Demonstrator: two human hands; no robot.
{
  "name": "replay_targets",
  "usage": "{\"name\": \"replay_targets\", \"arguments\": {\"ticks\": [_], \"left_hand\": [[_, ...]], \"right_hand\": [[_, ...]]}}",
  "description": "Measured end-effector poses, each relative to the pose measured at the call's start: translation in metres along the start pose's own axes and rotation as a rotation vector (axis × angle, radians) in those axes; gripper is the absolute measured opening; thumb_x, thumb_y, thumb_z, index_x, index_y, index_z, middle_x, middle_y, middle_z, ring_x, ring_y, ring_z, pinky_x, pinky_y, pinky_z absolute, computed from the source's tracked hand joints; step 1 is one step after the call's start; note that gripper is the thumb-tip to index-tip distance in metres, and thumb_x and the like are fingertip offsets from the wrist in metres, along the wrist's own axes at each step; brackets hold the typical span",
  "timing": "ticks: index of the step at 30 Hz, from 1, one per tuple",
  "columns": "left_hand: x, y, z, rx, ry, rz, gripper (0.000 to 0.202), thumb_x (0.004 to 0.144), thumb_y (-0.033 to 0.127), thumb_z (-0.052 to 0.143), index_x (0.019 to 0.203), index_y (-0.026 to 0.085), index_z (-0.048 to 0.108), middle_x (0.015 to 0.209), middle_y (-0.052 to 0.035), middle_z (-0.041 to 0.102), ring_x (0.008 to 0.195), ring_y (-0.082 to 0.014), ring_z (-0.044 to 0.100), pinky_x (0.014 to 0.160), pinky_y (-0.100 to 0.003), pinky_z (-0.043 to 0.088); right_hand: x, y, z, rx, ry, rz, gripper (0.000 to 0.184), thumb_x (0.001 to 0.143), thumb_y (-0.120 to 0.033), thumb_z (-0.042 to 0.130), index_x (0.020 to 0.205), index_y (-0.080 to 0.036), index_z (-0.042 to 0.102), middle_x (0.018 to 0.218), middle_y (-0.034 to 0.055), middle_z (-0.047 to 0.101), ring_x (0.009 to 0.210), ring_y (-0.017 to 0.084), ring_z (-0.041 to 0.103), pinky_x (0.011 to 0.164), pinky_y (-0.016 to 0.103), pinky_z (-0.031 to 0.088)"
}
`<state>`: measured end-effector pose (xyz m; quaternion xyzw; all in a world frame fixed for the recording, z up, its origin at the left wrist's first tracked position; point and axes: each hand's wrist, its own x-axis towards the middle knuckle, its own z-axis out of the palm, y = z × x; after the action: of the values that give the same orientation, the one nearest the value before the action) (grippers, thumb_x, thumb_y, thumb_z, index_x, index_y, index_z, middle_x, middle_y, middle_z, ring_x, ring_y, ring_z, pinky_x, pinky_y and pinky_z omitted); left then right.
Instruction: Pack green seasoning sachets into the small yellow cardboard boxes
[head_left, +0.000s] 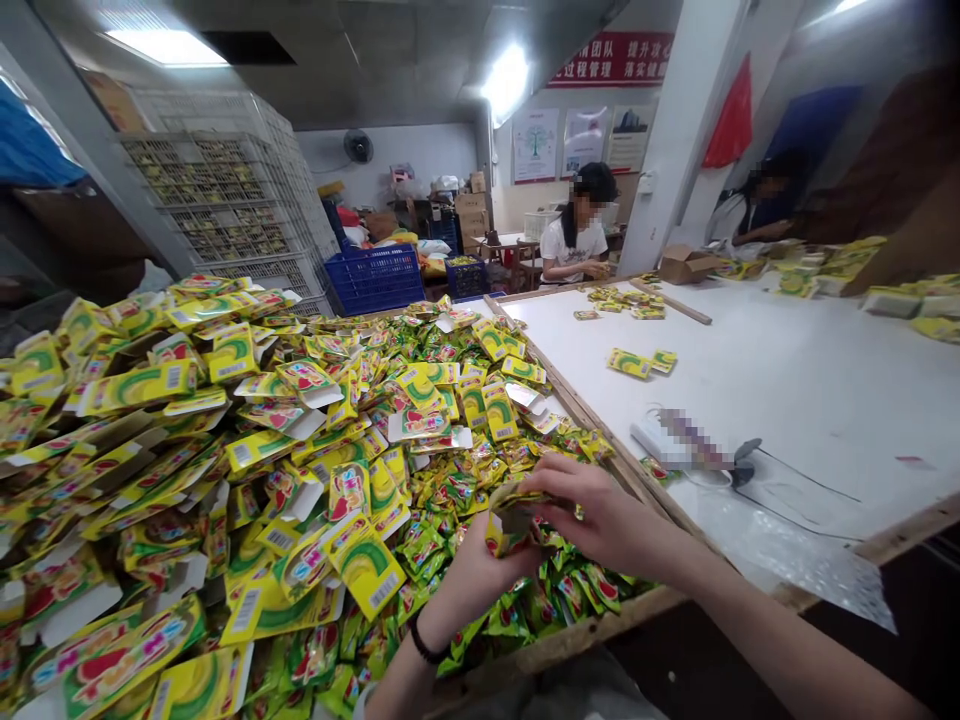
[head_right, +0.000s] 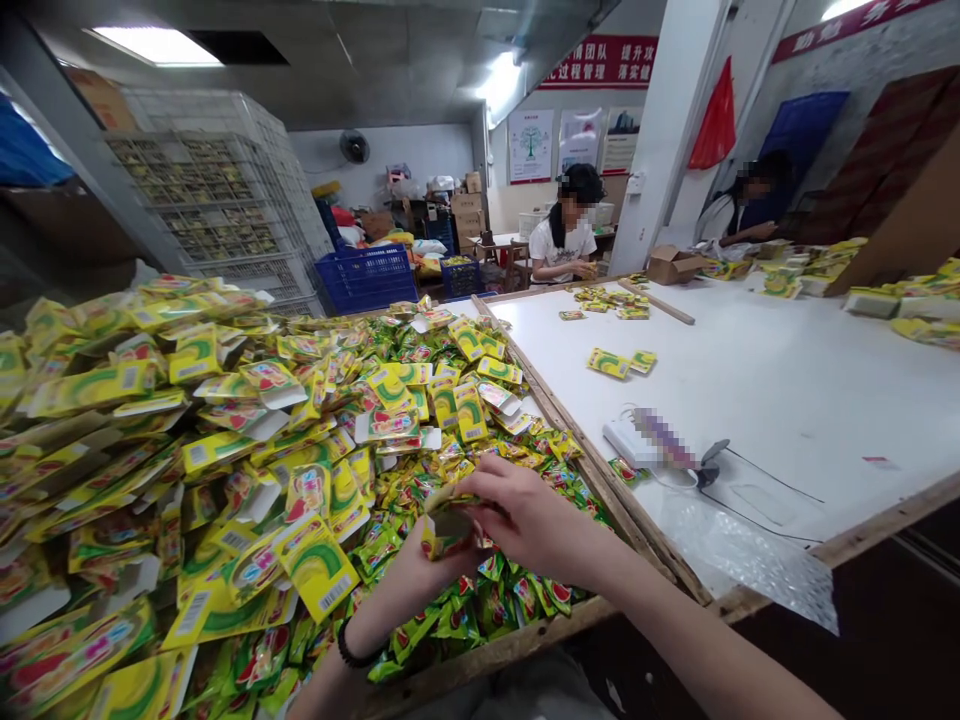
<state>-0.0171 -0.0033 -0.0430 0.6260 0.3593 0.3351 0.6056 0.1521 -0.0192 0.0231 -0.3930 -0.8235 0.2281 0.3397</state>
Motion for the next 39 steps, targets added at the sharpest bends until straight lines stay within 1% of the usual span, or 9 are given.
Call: {"name": "replay_targets", "arguments": {"ticks": [5, 13, 19, 22, 26, 29, 32, 35, 39], "left_hand": [[-0.004, -0.015, 0.004, 0.117, -0.090, 0.030, 0.025, 0.063, 0.013, 0.066, 0.086, 0.015, 0.060, 0.081, 0.0008, 0.060, 0.074, -0.0126, 0.050, 0.068, -0.023, 0.042], [-0.012, -0.025, 0.009, -0.148, -0.301, -0.265, 0.039, 0.060, 0.013, 0.066, 0.096, 0.016, 0.050, 0.068, 0.0050, 0.055, 0.056, -0.0081, 0.050, 0.054, -0.021, 0.043], [-0.007, -0.020, 0.015, -0.026, -0.350, -0.086, 0.084, 0.059, 0.014, 0.072, 0.132, 0.021, 0.033, 0.119, -0.0073, 0.055, 0.106, -0.0211, 0.054, 0.090, -0.034, 0.044], [-0.002, -0.023, 0.010, 0.154, -0.210, -0.001, 0.088, 0.069, 0.029, 0.069, 0.140, 0.022, 0.019, 0.131, -0.0119, 0.047, 0.122, -0.0249, 0.044, 0.099, -0.038, 0.037], [0.010, -0.029, -0.028, 0.879, 0.267, 0.110, 0.043, 0.086, 0.034, 0.044, 0.127, 0.021, 0.043, 0.127, -0.0101, 0.050, 0.121, -0.0243, 0.043, 0.102, -0.041, 0.032], [0.020, -0.036, -0.063, 1.280, 0.498, -0.052, 0.033, 0.088, 0.028, 0.035, 0.112, 0.016, 0.053, 0.107, -0.0125, 0.059, 0.104, -0.0274, 0.052, 0.089, -0.042, 0.038], [0.029, -0.046, -0.080, 1.333, 0.552, -0.128, 0.036, 0.086, 0.037, 0.038, 0.103, 0.011, 0.056, 0.098, -0.0180, 0.060, 0.099, -0.0330, 0.052, 0.083, -0.046, 0.038], [0.034, -0.052, -0.082, 1.333, 0.527, -0.123, 0.036, 0.080, 0.044, 0.049, 0.092, 0.012, 0.060, 0.091, -0.0162, 0.062, 0.096, -0.0328, 0.053, 0.085, -0.047, 0.035], [0.034, -0.050, -0.083, 1.247, 0.505, -0.046, 0.022, 0.077, 0.040, 0.055, 0.084, 0.019, 0.062, 0.088, -0.0087, 0.064, 0.093, -0.0279, 0.054, 0.089, -0.046, 0.032]], "right_hand": [[-0.018, -0.011, -0.002, -0.191, -0.259, 0.076, 0.025, 0.082, -0.006, 0.045, 0.095, -0.021, 0.062, 0.090, 0.0047, 0.058, 0.074, 0.015, 0.056, 0.066, 0.024, 0.041], [-0.041, 0.007, 0.008, 0.079, -0.176, 0.124, 0.024, 0.093, -0.022, 0.040, 0.084, -0.020, 0.062, 0.084, 0.0035, 0.061, 0.077, 0.015, 0.056, 0.071, 0.025, 0.042], [-0.054, 0.013, 0.022, 0.152, -0.202, 0.170, 0.024, 0.092, -0.025, 0.044, 0.077, -0.020, 0.062, 0.079, 0.0015, 0.061, 0.075, 0.015, 0.056, 0.070, 0.024, 0.042], [-0.049, 0.040, -0.002, -0.006, -0.009, 0.177, 0.023, 0.090, -0.026, 0.046, 0.076, -0.019, 0.062, 0.088, 0.0044, 0.061, 0.080, 0.016, 0.057, 0.071, 0.026, 0.044], [-0.030, 0.100, -0.044, -0.564, 0.452, 0.382, 0.028, 0.089, -0.033, 0.047, 0.110, -0.017, 0.056, 0.119, 0.0144, 0.052, 0.096, 0.027, 0.055, 0.078, 0.037, 0.044], [-0.018, 0.137, -0.037, -0.619, 0.222, 0.425, 0.051, 0.086, -0.039, 0.050, 0.130, -0.014, 0.041, 0.131, 0.0181, 0.044, 0.112, 0.031, 0.047, 0.085, 0.040, 0.041], [-0.014, 0.156, 0.002, -0.516, 0.062, 0.400, 0.040, 0.084, -0.039, 0.054, 0.117, -0.016, 0.054, 0.113, 0.0138, 0.059, 0.105, 0.027, 0.052, 0.087, 0.037, 0.040], [-0.013, 0.162, 0.031, -0.443, 0.111, 0.423, 0.018, 0.085, -0.025, 0.051, 0.092, -0.015, 0.065, 0.098, 0.0147, 0.064, 0.102, 0.028, 0.053, 0.091, 0.040, 0.034], [-0.016, 0.156, 0.025, -0.240, 0.233, 0.443, 0.017, 0.085, -0.021, 0.050, 0.088, -0.017, 0.066, 0.094, 0.0125, 0.065, 0.099, 0.028, 0.054, 0.092, 0.043, 0.031]]}}
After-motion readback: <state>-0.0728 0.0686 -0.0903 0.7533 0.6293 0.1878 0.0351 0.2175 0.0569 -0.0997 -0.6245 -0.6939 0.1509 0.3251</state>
